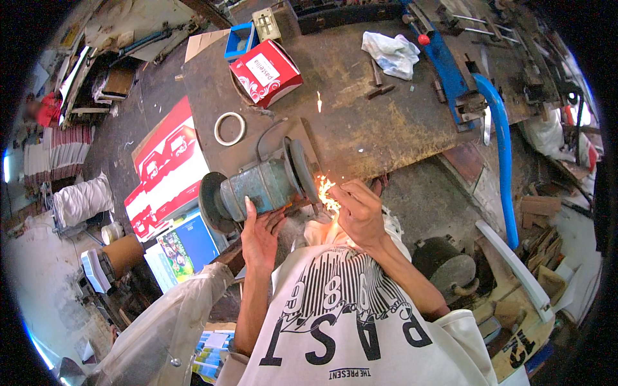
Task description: The person grinds the edges of a small rectangular metal part using a bench grinder, then positions the part and several long metal strips onto a white metal panel.
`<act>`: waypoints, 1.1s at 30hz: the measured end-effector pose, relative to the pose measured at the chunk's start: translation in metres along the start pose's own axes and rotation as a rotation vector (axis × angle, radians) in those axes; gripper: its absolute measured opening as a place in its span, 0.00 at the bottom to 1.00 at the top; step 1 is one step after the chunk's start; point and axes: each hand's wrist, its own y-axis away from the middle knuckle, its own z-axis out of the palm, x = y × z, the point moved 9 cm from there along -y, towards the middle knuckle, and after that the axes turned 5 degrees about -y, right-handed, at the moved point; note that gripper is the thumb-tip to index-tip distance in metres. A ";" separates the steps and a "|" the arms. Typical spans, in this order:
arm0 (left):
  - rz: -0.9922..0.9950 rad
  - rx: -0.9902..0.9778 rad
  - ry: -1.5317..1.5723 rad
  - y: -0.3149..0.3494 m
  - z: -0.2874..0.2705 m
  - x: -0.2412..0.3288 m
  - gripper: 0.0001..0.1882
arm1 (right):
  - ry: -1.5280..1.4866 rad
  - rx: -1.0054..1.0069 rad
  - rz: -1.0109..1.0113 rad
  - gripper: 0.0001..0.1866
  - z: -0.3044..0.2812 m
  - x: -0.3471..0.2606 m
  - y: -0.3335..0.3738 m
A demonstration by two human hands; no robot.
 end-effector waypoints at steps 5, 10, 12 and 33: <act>-0.021 -0.001 0.008 0.000 0.001 -0.001 0.36 | 0.041 0.006 0.028 0.17 -0.001 -0.002 0.000; -0.026 -0.026 -0.013 0.000 0.004 0.000 0.37 | 0.005 0.055 -0.025 0.17 -0.006 -0.005 -0.003; -0.034 -0.023 -0.013 0.002 0.005 -0.003 0.38 | 0.037 0.012 -0.049 0.17 -0.010 -0.011 -0.008; 0.328 -0.250 -1.265 0.063 0.059 -0.031 0.08 | 0.583 -0.268 0.178 0.07 -0.091 0.221 -0.099</act>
